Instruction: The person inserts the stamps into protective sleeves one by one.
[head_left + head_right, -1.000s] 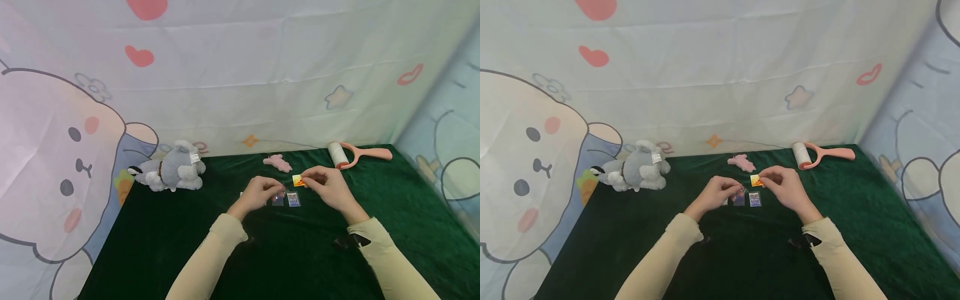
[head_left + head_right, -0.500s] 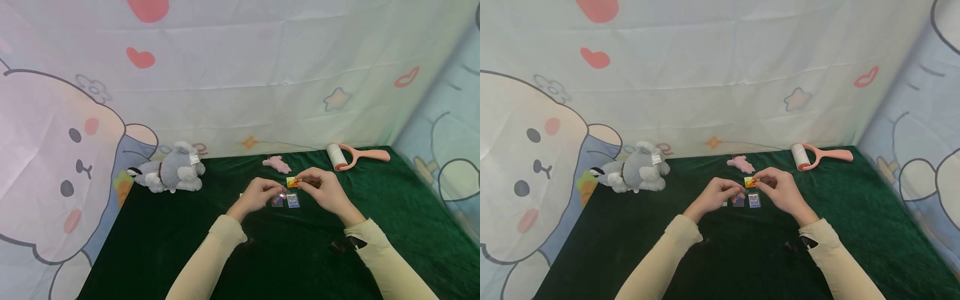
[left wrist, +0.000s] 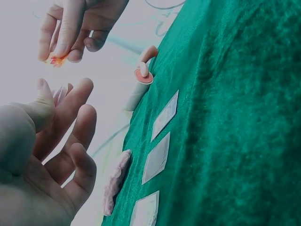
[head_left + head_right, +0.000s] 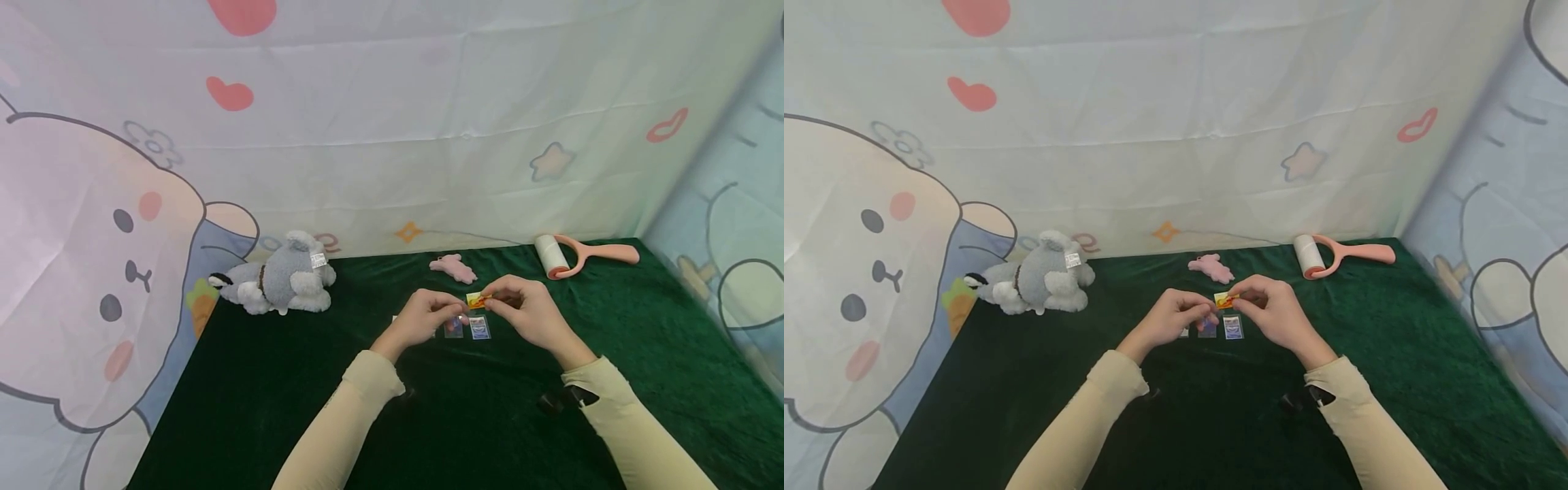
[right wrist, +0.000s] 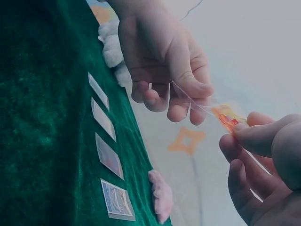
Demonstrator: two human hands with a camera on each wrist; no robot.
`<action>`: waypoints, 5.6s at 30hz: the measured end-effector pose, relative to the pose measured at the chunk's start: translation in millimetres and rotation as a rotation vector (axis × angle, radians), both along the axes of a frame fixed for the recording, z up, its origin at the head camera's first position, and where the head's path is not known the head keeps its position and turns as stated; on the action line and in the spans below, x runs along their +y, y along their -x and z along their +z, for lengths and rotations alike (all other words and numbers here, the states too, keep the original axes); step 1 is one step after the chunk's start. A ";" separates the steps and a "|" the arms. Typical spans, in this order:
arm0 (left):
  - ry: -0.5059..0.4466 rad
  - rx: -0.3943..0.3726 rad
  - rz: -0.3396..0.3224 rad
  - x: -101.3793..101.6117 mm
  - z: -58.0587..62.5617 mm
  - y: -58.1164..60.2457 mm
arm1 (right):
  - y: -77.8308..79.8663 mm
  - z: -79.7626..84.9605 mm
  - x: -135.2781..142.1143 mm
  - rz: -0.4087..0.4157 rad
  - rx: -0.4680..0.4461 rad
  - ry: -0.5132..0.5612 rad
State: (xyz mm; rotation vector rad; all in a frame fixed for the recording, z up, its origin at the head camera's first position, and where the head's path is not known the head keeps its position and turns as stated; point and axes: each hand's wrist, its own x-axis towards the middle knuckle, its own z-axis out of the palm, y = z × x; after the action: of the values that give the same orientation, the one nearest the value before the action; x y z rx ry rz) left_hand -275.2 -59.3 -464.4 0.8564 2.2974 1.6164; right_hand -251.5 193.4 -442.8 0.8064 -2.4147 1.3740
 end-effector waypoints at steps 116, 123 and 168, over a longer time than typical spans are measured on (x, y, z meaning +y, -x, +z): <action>0.268 0.424 0.019 9.1 12.4 -4.1 | -1.5 -2.1 0.0 -0.028 -0.179 -0.101; 0.303 0.463 0.007 12.0 14.0 -4.9 | -1.8 1.1 -1.7 -0.022 -0.178 -0.108; 0.306 0.409 0.008 18.8 16.9 -8.1 | -3.2 0.4 3.6 0.076 -0.208 -0.066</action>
State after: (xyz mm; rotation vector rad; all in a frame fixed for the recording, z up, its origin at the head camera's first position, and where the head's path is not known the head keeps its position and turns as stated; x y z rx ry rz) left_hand -267.1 -40.5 -447.5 1.1838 2.7238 1.1240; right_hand -248.2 197.0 -442.3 0.8157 -2.6239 1.4802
